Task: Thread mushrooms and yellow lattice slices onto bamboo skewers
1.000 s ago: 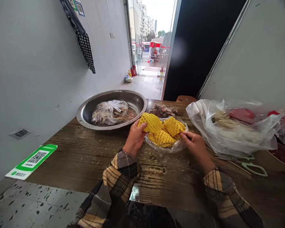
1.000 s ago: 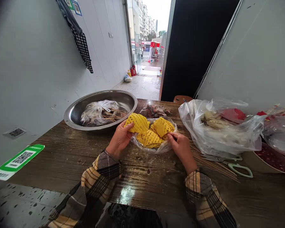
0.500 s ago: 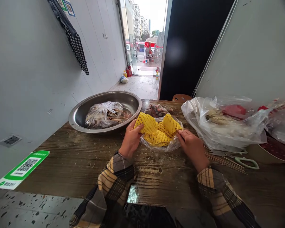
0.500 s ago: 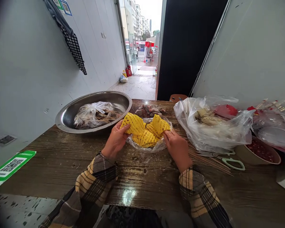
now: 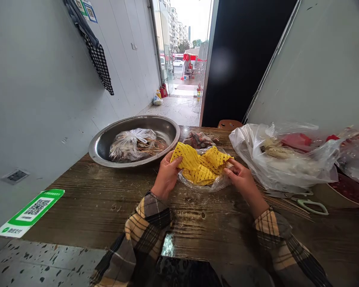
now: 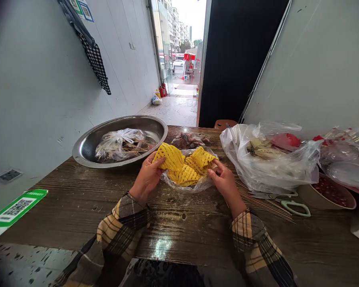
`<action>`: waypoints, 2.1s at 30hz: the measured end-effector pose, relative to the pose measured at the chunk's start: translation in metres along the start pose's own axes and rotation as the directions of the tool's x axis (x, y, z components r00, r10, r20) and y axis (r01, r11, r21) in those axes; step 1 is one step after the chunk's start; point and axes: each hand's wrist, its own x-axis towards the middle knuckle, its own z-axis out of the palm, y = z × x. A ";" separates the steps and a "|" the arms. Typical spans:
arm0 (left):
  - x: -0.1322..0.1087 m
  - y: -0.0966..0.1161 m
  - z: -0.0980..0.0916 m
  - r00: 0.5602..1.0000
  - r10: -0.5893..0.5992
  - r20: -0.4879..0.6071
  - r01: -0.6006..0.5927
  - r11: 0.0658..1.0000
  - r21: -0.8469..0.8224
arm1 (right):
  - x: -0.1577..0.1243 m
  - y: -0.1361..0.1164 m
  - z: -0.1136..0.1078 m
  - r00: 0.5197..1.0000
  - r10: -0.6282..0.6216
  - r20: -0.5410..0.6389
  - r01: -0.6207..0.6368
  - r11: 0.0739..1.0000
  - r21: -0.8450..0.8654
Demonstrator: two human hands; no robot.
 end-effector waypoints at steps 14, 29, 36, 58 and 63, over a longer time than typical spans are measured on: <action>-0.001 0.000 0.001 1.000 -0.015 -0.004 0.015 1.000 0.012 | 0.004 0.021 -0.008 1.000 0.007 -0.031 -0.009 0.997 -0.075; -0.004 -0.001 0.002 0.998 0.045 0.043 -0.049 0.995 0.090 | -0.002 0.010 -0.011 0.998 -0.064 0.026 0.069 0.935 -0.349; -0.009 -0.004 0.007 0.967 0.233 0.100 -0.253 0.912 0.323 | -0.020 -0.019 -0.021 0.907 -0.361 -0.218 0.220 0.846 -0.486; -0.026 -0.008 0.024 0.792 0.247 0.559 -0.571 0.626 0.532 | -0.025 -0.073 0.044 0.959 0.281 0.021 -0.165 0.499 0.851; -0.025 -0.009 0.022 0.934 -0.002 0.358 -0.098 0.960 0.261 | -0.030 -0.081 0.038 0.972 0.225 0.061 -0.161 0.459 0.874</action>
